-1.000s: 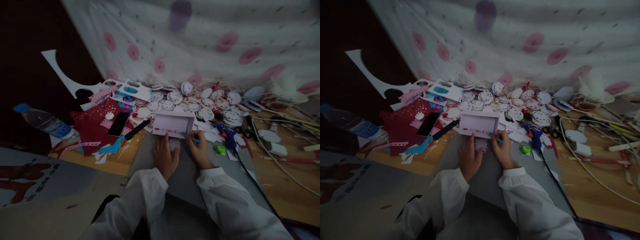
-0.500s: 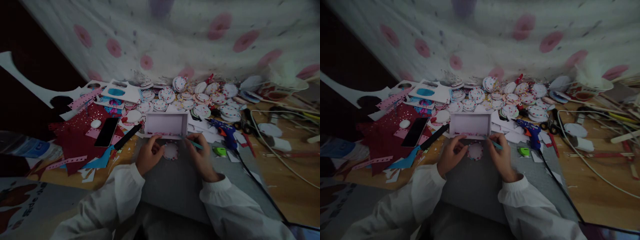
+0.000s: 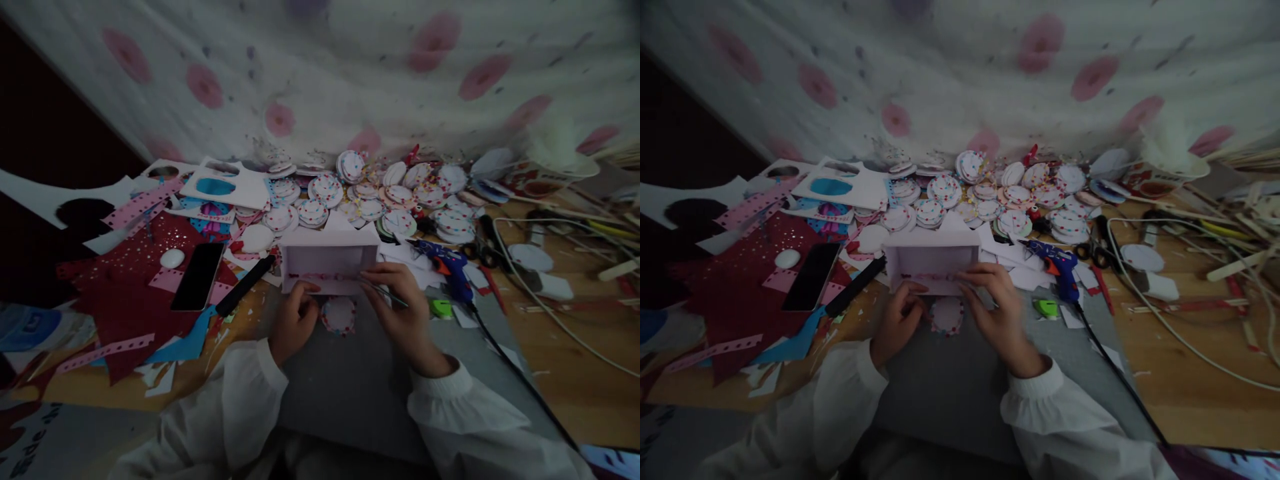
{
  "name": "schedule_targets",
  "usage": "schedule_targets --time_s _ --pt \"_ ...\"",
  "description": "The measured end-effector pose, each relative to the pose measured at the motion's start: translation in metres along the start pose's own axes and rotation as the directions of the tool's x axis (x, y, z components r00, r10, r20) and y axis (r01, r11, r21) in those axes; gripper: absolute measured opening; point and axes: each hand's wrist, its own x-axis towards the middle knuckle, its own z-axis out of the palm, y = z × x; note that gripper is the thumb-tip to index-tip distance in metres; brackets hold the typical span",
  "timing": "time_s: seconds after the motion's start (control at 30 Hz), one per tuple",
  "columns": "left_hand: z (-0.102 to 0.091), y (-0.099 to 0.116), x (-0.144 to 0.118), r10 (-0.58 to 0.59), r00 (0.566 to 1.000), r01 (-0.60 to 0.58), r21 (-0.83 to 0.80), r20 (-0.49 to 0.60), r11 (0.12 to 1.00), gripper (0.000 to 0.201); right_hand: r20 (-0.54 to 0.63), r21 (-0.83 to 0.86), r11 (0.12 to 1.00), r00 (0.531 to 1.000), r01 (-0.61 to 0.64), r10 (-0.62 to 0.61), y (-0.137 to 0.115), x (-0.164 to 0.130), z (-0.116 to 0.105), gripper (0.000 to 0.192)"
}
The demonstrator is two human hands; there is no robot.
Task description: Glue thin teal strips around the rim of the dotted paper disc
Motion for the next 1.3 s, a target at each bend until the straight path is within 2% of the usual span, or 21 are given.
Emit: schedule_targets --time_s 0.07,0.13,0.33,0.5,0.7,1.0,1.13,1.3 --pt "0.0 0.001 0.0 -0.003 1.0 0.003 -0.011 -0.003 1.0 0.021 0.043 -0.019 0.999 0.998 0.044 -0.043 -0.001 0.006 0.006 0.014" --pt "0.0 0.001 0.0 -0.002 1.0 0.002 -0.016 0.0 1.0 0.022 0.054 -0.045 0.998 0.998 0.032 -0.029 0.0 0.007 0.013 0.012" --pt "-0.002 0.001 -0.001 -0.003 1.0 0.003 -0.024 0.003 1.0 0.025 -0.092 -0.059 0.993 0.991 -0.104 0.098 0.011 -0.009 0.028 0.013" --pt "-0.002 0.0 0.0 -0.018 1.0 0.018 -0.03 0.015 0.999 0.027 -0.173 -0.129 0.988 0.983 -0.088 0.065 0.018 -0.012 0.026 0.019" --pt "-0.002 0.002 0.0 -0.022 1.0 0.023 -0.067 0.018 0.997 0.023 -0.053 -0.313 0.947 0.995 0.069 -0.09 0.019 -0.006 0.024 0.02" --pt "-0.002 0.004 0.002 -0.033 0.999 0.034 -0.102 0.019 0.994 0.023 0.049 -0.366 0.927 0.996 0.086 -0.074 0.022 -0.009 0.027 0.015" --pt "-0.003 0.004 0.001 -0.045 0.999 0.046 -0.087 0.019 0.995 0.022 0.043 -0.423 0.9 0.994 0.11 -0.101 0.022 -0.008 0.026 0.014" --pt "-0.003 0.005 0.001 -0.035 0.999 0.037 -0.085 0.021 0.996 0.022 -0.004 -0.418 0.9 0.99 0.126 -0.14 0.021 -0.006 0.024 0.02"
